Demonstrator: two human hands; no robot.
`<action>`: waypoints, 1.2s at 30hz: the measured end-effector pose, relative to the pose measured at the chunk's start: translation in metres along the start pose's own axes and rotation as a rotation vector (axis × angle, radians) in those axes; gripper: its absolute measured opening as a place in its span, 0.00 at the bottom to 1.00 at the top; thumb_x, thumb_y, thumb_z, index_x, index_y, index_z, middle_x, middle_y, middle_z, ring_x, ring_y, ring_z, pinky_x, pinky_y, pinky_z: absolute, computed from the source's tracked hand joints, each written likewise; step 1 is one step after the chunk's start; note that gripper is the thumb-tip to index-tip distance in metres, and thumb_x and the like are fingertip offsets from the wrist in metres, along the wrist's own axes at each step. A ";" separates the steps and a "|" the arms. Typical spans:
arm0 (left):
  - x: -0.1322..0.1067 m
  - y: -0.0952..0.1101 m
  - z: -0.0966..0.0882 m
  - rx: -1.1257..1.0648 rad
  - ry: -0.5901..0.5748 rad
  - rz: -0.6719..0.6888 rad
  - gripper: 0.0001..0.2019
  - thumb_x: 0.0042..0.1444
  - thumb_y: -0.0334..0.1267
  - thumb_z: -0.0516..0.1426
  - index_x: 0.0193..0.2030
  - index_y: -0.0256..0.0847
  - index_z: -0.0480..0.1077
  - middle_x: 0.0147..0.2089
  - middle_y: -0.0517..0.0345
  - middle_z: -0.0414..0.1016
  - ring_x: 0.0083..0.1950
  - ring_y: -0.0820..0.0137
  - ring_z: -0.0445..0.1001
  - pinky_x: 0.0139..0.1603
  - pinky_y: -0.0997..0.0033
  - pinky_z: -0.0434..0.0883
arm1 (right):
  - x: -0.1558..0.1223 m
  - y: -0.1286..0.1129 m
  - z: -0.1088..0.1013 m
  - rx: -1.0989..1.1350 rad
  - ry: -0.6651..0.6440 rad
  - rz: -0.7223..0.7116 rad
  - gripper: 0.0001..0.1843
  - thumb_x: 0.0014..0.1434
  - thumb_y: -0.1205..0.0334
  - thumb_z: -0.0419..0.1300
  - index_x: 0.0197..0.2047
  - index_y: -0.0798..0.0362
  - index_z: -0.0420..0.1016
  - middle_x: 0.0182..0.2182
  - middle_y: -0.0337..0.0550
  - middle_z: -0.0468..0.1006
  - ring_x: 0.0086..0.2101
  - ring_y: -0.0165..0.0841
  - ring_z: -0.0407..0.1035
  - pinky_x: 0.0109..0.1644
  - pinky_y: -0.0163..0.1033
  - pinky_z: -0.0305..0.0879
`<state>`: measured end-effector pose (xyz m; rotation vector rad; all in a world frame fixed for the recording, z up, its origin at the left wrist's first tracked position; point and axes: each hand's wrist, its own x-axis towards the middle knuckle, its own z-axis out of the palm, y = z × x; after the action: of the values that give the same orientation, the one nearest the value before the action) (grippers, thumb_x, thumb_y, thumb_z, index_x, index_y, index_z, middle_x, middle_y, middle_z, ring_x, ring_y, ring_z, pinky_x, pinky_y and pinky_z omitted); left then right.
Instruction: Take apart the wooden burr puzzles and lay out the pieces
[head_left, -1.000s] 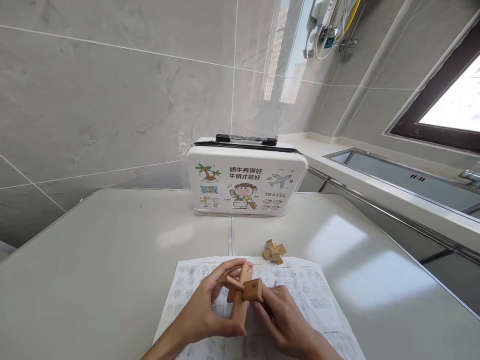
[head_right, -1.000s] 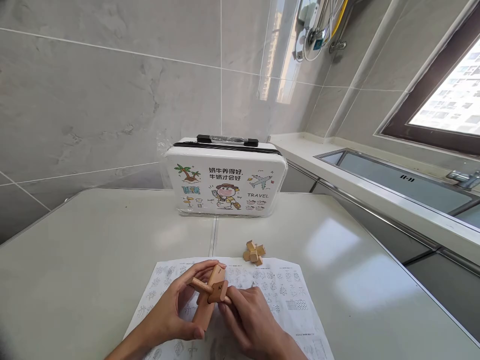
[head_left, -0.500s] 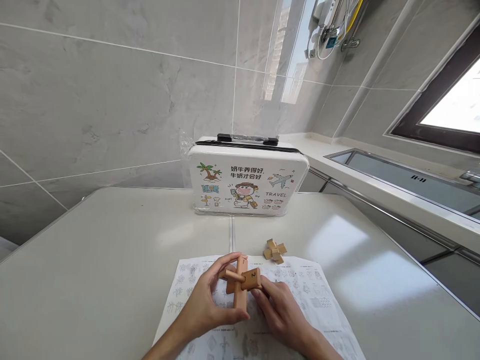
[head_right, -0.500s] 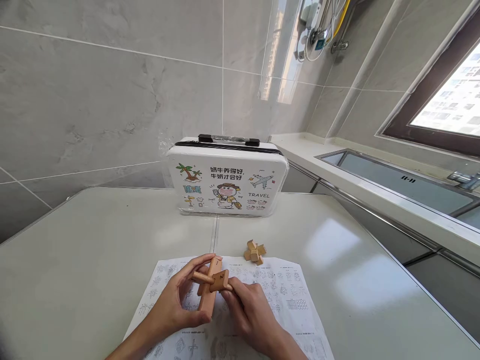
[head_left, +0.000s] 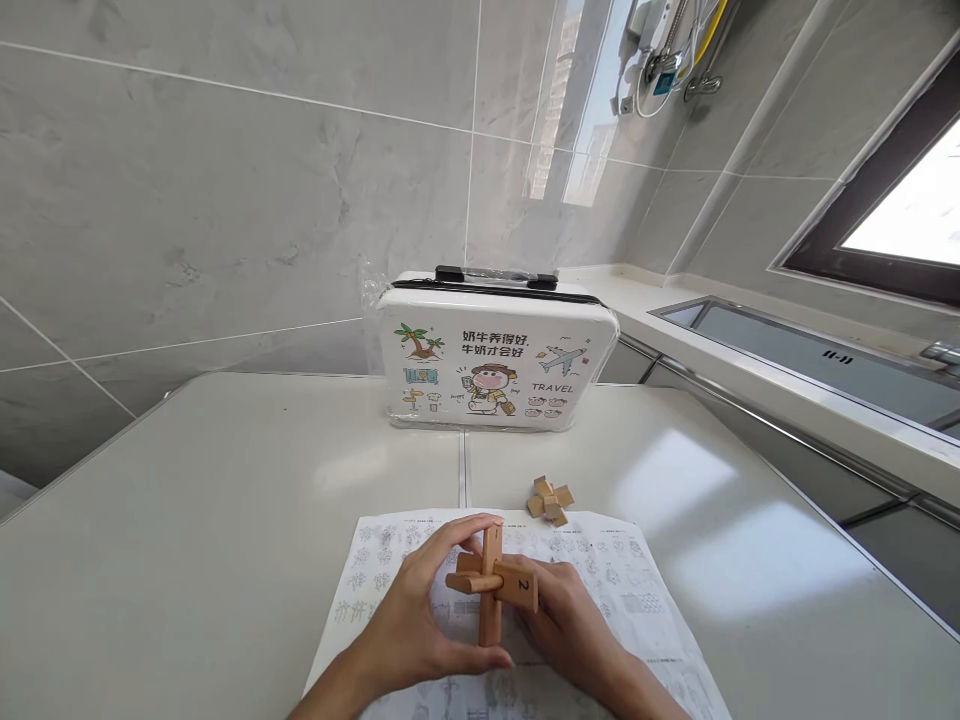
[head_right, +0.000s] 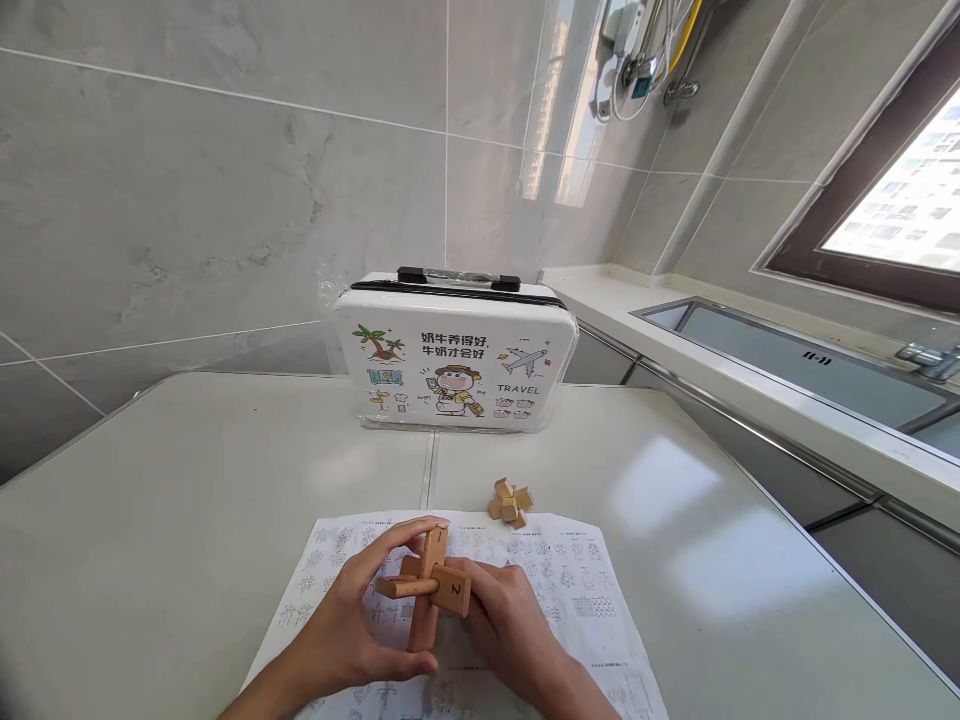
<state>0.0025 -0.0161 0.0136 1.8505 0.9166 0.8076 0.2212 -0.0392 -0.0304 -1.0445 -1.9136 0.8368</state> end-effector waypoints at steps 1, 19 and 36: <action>0.000 -0.001 0.001 0.013 0.009 0.041 0.49 0.41 0.54 0.77 0.70 0.57 0.63 0.70 0.50 0.69 0.68 0.48 0.70 0.70 0.50 0.67 | 0.000 0.000 -0.001 0.012 -0.005 0.012 0.16 0.72 0.65 0.49 0.50 0.49 0.78 0.35 0.42 0.84 0.31 0.33 0.75 0.37 0.34 0.66; -0.003 0.000 0.004 0.310 0.017 0.430 0.48 0.56 0.46 0.72 0.76 0.63 0.50 0.69 0.50 0.73 0.62 0.52 0.78 0.65 0.50 0.71 | 0.002 0.003 -0.016 -0.151 -0.049 -0.031 0.15 0.70 0.64 0.56 0.54 0.46 0.80 0.32 0.40 0.80 0.29 0.32 0.71 0.34 0.33 0.63; -0.002 0.000 -0.002 0.136 -0.014 0.130 0.50 0.42 0.58 0.75 0.71 0.53 0.63 0.64 0.48 0.75 0.63 0.49 0.74 0.68 0.51 0.69 | -0.001 0.003 -0.009 0.073 -0.111 -0.006 0.16 0.72 0.63 0.51 0.36 0.50 0.77 0.28 0.39 0.76 0.28 0.31 0.67 0.34 0.34 0.61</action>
<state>-0.0004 -0.0167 0.0137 2.0482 0.8676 0.8270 0.2300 -0.0370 -0.0290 -0.9660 -1.9612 0.9720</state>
